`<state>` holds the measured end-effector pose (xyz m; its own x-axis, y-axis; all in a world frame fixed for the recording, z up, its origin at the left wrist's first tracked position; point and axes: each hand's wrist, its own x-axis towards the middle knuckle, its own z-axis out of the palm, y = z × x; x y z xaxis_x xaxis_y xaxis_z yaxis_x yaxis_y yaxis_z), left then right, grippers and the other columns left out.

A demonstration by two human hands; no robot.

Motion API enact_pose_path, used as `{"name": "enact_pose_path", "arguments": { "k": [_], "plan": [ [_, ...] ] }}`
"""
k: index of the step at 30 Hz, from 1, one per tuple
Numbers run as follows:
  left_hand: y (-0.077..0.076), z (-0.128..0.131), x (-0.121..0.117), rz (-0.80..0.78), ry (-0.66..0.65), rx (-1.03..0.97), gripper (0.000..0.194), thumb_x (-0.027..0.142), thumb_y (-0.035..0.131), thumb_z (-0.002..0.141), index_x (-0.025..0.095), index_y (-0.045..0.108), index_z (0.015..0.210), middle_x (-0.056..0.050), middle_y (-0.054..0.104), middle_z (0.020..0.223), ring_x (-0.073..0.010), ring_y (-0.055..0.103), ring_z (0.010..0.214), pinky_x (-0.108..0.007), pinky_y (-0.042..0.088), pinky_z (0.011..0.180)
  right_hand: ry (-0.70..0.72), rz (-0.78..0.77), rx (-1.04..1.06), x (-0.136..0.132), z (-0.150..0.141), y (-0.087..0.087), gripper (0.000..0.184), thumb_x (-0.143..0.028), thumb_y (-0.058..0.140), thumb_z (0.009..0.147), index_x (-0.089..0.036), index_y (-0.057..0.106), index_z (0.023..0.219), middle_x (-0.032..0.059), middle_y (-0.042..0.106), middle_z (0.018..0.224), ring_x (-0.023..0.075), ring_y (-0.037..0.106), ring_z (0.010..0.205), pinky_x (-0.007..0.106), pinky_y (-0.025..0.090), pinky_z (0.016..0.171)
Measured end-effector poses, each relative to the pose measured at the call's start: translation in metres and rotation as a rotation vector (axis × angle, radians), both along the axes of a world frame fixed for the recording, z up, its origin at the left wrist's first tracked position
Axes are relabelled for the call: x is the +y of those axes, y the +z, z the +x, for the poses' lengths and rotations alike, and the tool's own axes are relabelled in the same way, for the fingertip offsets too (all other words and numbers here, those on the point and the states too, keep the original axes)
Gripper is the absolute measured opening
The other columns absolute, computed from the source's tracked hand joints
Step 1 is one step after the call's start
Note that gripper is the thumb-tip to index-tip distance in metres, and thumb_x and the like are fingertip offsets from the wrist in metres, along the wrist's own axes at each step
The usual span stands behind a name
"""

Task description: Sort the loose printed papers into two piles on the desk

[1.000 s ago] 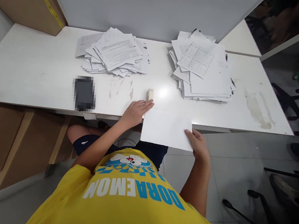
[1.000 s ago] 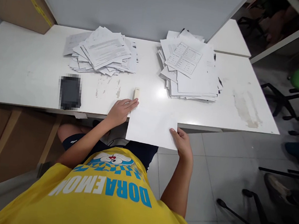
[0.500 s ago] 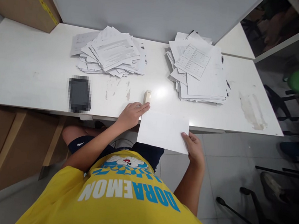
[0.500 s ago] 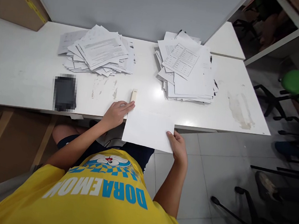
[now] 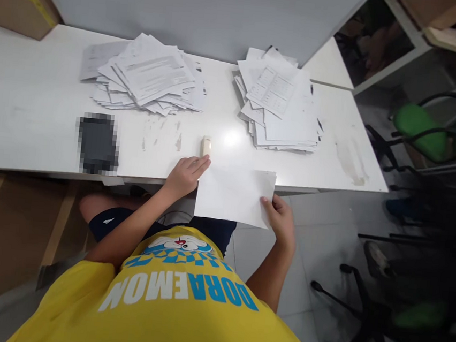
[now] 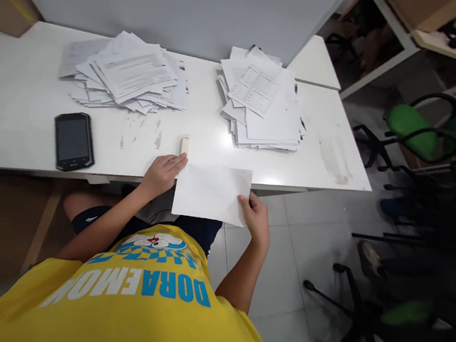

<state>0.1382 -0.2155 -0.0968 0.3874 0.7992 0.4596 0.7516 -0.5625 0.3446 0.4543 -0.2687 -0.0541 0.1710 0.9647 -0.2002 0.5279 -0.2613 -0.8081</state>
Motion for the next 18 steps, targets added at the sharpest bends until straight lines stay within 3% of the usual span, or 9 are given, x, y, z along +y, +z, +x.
{"name": "enact_pose_path", "arguments": {
  "k": [3, 6, 11, 18],
  "plan": [
    [-0.006, -0.003, 0.002, 0.008, -0.021, -0.033, 0.052, 0.008, 0.032, 0.094, 0.017, 0.061, 0.137, -0.015, 0.062, 0.14, -0.03, 0.062, 0.116, -0.053, 0.053, 0.094, -0.004, 0.057, -0.052, 0.004, 0.003, 0.015, 0.039, -0.056, 0.062, 0.081, -0.02, 0.053, 0.067, -0.0026, 0.047, 0.061, 0.0126, 0.039, 0.06, 0.025, 0.029, 0.052],
    [-0.008, -0.004, 0.003, 0.034, -0.04, -0.056, 0.05, 0.009, 0.032, 0.095, 0.016, 0.062, 0.136, -0.016, 0.063, 0.139, -0.0305, 0.062, 0.116, -0.054, 0.054, 0.096, -0.072, 0.074, -0.004, 0.006, 0.017, 0.018, 0.037, -0.055, 0.063, 0.08, -0.02, 0.059, 0.072, -0.0018, 0.053, 0.065, 0.0132, 0.044, 0.061, 0.025, 0.032, 0.054],
    [-0.004, -0.003, 0.002, 0.044, -0.031, -0.081, 0.05, 0.009, 0.033, 0.095, 0.015, 0.063, 0.134, -0.015, 0.064, 0.138, -0.0294, 0.063, 0.116, -0.052, 0.055, 0.098, -0.327, 0.246, 0.146, 0.007, 0.039, 0.007, 0.033, -0.049, 0.067, 0.076, -0.02, 0.07, 0.091, 0.0029, 0.069, 0.086, 0.0186, 0.06, 0.077, 0.027, 0.047, 0.066],
    [-0.002, -0.004, 0.001, 0.034, -0.029, -0.073, 0.049, 0.009, 0.036, 0.093, 0.017, 0.064, 0.133, -0.014, 0.064, 0.138, -0.0275, 0.068, 0.109, -0.051, 0.058, 0.095, -0.56, 0.628, 0.386, 0.029, 0.027, -0.017, 0.035, -0.048, 0.066, 0.073, -0.021, 0.064, 0.096, 0.0059, 0.069, 0.096, 0.0229, 0.066, 0.097, 0.037, 0.055, 0.085]
  ]
}}
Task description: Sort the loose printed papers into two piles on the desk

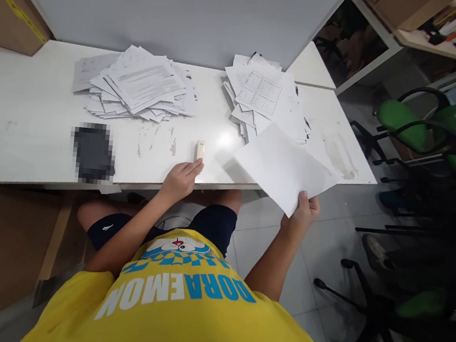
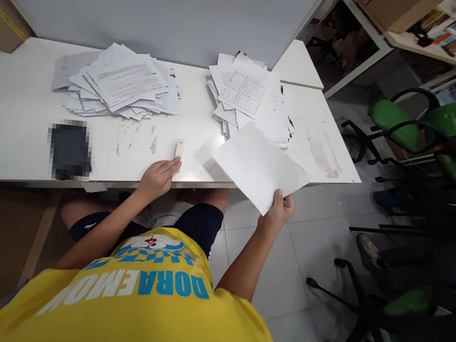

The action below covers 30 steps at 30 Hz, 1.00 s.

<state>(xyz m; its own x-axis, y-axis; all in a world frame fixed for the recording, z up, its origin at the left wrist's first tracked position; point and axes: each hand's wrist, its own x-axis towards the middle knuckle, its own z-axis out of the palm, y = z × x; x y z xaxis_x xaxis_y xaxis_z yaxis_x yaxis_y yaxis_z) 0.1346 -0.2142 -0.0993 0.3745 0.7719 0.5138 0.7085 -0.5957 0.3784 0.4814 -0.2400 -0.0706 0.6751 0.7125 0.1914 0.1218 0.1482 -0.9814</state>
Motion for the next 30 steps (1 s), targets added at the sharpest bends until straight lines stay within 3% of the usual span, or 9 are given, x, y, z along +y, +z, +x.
{"name": "enact_pose_path", "arguments": {
  "k": [3, 7, 12, 16, 19, 24, 27, 30],
  "plan": [
    [-0.002, -0.001, -0.001, 0.03, 0.001, 0.006, 0.047, 0.009, 0.037, 0.094, 0.017, 0.065, 0.131, -0.015, 0.065, 0.136, -0.0263, 0.07, 0.107, -0.048, 0.059, 0.092, -0.058, 0.009, 0.117, 0.02, -0.004, -0.012, 0.039, -0.05, 0.064, 0.074, -0.025, 0.059, 0.104, 0.0063, 0.067, 0.105, 0.0219, 0.065, 0.098, 0.036, 0.057, 0.079],
    [-0.004, -0.002, -0.004, 0.104, 0.008, 0.024, 0.042, 0.011, 0.039, 0.096, 0.014, 0.064, 0.13, -0.016, 0.066, 0.134, -0.0254, 0.071, 0.107, -0.044, 0.06, 0.091, -0.094, -0.078, 0.183, 0.064, -0.004, -0.023, 0.034, -0.054, 0.058, 0.079, -0.029, 0.048, 0.1, 0.0045, 0.062, 0.105, 0.0153, 0.061, 0.081, 0.027, 0.051, 0.06],
    [-0.001, 0.002, -0.007, 0.099, 0.059, -0.01, 0.038, 0.015, 0.042, 0.098, 0.016, 0.064, 0.129, -0.014, 0.066, 0.135, -0.0237, 0.071, 0.107, -0.041, 0.059, 0.092, -0.001, -0.089, 0.283, 0.139, -0.009, -0.012, 0.021, -0.041, 0.055, 0.085, -0.026, 0.039, 0.087, -0.0026, 0.052, 0.079, 0.0084, 0.05, 0.058, 0.022, 0.049, 0.056],
    [0.002, 0.006, -0.004, 0.036, 0.195, -0.006, 0.036, 0.018, 0.042, 0.1, 0.018, 0.066, 0.128, -0.009, 0.067, 0.135, -0.0225, 0.072, 0.1, -0.038, 0.06, 0.086, 0.154, -0.186, 0.237, 0.175, -0.019, -0.006, 0.027, -0.044, 0.059, 0.086, -0.026, 0.039, 0.087, -0.0041, 0.052, 0.073, 0.0095, 0.057, 0.06, 0.023, 0.052, 0.058],
    [0.006, 0.008, 0.001, -0.007, 0.226, -0.007, 0.037, 0.019, 0.041, 0.1, 0.018, 0.066, 0.128, -0.008, 0.065, 0.137, -0.0227, 0.072, 0.098, -0.038, 0.06, 0.083, 0.19, -0.209, 0.189, 0.166, -0.029, -0.016, 0.031, -0.046, 0.06, 0.084, -0.026, 0.043, 0.1, -0.0054, 0.053, 0.074, 0.0108, 0.062, 0.063, 0.023, 0.053, 0.059],
    [0.02, 0.0, 0.007, -0.097, 0.185, -0.006, 0.043, 0.034, 0.042, 0.103, 0.02, 0.059, 0.14, -0.008, 0.057, 0.147, -0.0235, 0.071, 0.104, -0.035, 0.059, 0.08, 0.139, -0.074, 0.057, 0.123, -0.043, -0.035, 0.042, -0.04, 0.056, 0.081, -0.025, 0.046, 0.119, -0.0078, 0.055, 0.075, 0.0082, 0.059, 0.06, 0.022, 0.051, 0.061],
    [0.031, -0.03, 0.031, -0.143, 0.209, 0.043, 0.049, 0.038, 0.038, 0.103, 0.02, 0.052, 0.146, -0.009, 0.051, 0.153, -0.027, 0.069, 0.112, -0.038, 0.059, 0.082, 0.187, -0.097, 0.007, 0.114, -0.047, -0.035, 0.032, -0.042, 0.056, 0.08, -0.023, 0.054, 0.105, -0.007, 0.055, 0.071, 0.0079, 0.056, 0.056, 0.022, 0.048, 0.058],
    [0.038, -0.081, 0.076, -0.119, 0.336, 0.06, 0.053, 0.038, 0.042, 0.101, 0.016, 0.048, 0.149, -0.012, 0.05, 0.153, -0.0329, 0.056, 0.131, -0.052, 0.05, 0.103, 0.218, -0.107, -0.036, 0.113, -0.049, -0.032, 0.025, -0.04, 0.059, 0.078, -0.021, 0.059, 0.093, -0.0053, 0.056, 0.068, 0.0075, 0.053, 0.055, 0.021, 0.044, 0.056]
  ]
}}
